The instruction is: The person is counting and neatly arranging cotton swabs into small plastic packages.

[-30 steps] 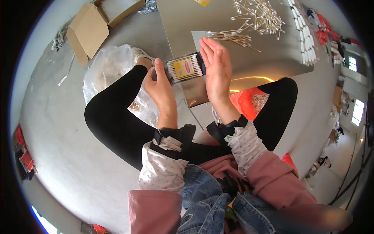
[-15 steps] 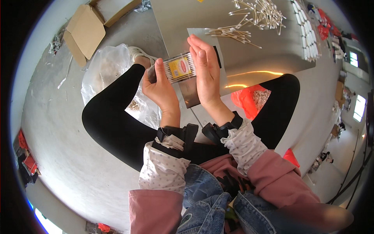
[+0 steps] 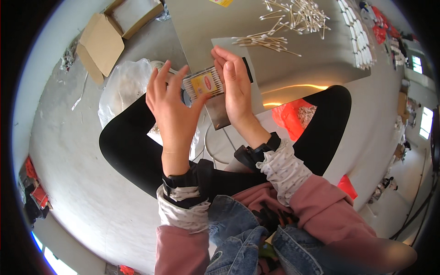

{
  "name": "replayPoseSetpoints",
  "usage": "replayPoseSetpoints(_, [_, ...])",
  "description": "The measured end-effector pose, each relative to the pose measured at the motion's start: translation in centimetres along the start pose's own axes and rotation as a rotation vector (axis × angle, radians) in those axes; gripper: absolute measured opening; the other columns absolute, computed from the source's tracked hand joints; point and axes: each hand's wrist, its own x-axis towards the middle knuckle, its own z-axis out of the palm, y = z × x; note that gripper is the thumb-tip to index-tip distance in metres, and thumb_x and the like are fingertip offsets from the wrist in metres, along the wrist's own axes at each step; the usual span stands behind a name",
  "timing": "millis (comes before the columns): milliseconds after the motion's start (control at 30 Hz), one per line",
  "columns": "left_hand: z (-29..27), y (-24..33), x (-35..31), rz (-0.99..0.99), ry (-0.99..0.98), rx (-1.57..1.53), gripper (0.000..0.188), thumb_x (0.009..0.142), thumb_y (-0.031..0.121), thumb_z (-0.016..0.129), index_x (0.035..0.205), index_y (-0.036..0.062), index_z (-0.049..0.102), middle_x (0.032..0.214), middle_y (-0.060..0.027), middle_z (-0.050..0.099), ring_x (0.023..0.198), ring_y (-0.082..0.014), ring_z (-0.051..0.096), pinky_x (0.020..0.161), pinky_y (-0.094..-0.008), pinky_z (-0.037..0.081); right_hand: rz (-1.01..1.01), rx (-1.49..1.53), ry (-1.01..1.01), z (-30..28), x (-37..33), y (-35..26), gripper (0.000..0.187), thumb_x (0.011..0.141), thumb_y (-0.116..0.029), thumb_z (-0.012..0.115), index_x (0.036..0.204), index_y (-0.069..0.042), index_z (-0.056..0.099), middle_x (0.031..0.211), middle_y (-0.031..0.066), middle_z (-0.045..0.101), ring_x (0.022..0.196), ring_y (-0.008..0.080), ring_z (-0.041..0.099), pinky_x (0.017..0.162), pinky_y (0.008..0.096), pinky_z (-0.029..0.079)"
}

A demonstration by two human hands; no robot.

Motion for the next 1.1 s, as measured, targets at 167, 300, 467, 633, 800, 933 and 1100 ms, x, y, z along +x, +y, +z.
replayPoseSetpoints(167, [0.6,-0.1,0.4,0.220,-0.255,0.256,0.071,0.064,0.019,0.092,0.130,0.0157,0.066,0.154,-0.0153,0.042,0.147,-0.0390,0.032,0.121,-0.0572,0.022,-0.016,0.043,0.024,0.5,-0.2,0.0,0.052,0.110,-0.041,0.042,0.139,0.003,0.047,0.143,0.0184,0.049,0.135,0.0244,0.047,0.113,0.0360,0.035])
replayPoseSetpoints(300, [0.9,-0.1,0.5,0.214,-0.264,0.247,0.069,0.065,0.021,0.091,0.129,0.0180,0.067,0.153,-0.0156,0.045,0.146,-0.0386,0.034,0.120,-0.0570,0.022,-0.003,0.009,-0.004,0.3,-0.3,0.1,0.054,0.110,-0.041,0.039,0.141,0.003,0.044,0.147,0.0190,0.047,0.139,0.0265,0.044,0.117,0.0382,0.033])
replayPoseSetpoints(467, [1.1,-0.3,0.5,0.220,-0.249,0.241,0.066,0.066,0.023,0.090,0.128,0.0183,0.068,0.152,-0.0160,0.045,0.145,-0.0385,0.035,0.120,-0.0574,0.023,-0.033,-0.018,-0.038,0.8,-0.4,0.1,0.054,0.111,-0.040,0.037,0.143,0.003,0.044,0.149,0.0189,0.045,0.142,0.0276,0.043,0.120,0.0396,0.032])
replayPoseSetpoints(633, [1.4,-0.2,0.7,0.223,-0.261,0.234,0.065,0.068,0.023,0.090,0.128,0.0180,0.067,0.151,-0.0169,0.047,0.145,-0.0384,0.035,0.119,-0.0580,0.024,0.005,0.111,-0.019,1.0,-0.5,0.0,0.048,0.109,-0.034,0.047,0.141,0.001,0.043,0.151,0.0198,0.042,0.140,0.0242,0.042,0.116,0.0362,0.033])
replayPoseSetpoints(800, [1.0,0.4,0.8,0.215,-0.275,0.280,0.065,0.069,0.024,0.089,0.129,0.0167,0.067,0.151,-0.0180,0.047,0.145,-0.0385,0.037,0.119,-0.0589,0.023,-0.037,0.129,0.001,0.4,0.1,0.2,0.042,0.106,-0.025,0.055,0.139,-0.001,0.046,0.150,0.0189,0.044,0.137,0.0255,0.046,0.115,0.0375,0.034])
replayPoseSetpoints(933, [1.0,2.7,1.8,0.231,-0.299,0.189,0.060,0.072,0.019,0.087,0.128,0.0105,0.066,0.151,-0.0140,0.048,0.143,-0.0380,0.038,0.118,-0.0547,0.027,-0.391,-0.514,0.024,-7.3,4.4,-1.0,0.047,0.091,0.000,0.066,0.137,-0.004,0.054,0.148,0.0147,0.050,0.141,0.0275,0.044,0.117,0.0400,0.036])
replayPoseSetpoints(1100, [5.0,5.7,5.7,0.510,-0.259,0.121,0.048,0.072,0.006,0.079,0.119,0.0061,0.068,0.120,-0.0076,0.068,0.111,-0.0290,0.063,0.094,-0.0402,0.050,-0.445,-1.070,-0.215,-15.5,8.4,-3.3,0.054,0.080,-0.007,0.076,0.131,-0.010,0.060,0.140,0.0063,0.058,0.133,0.0326,0.050,0.111,0.0441,0.041])
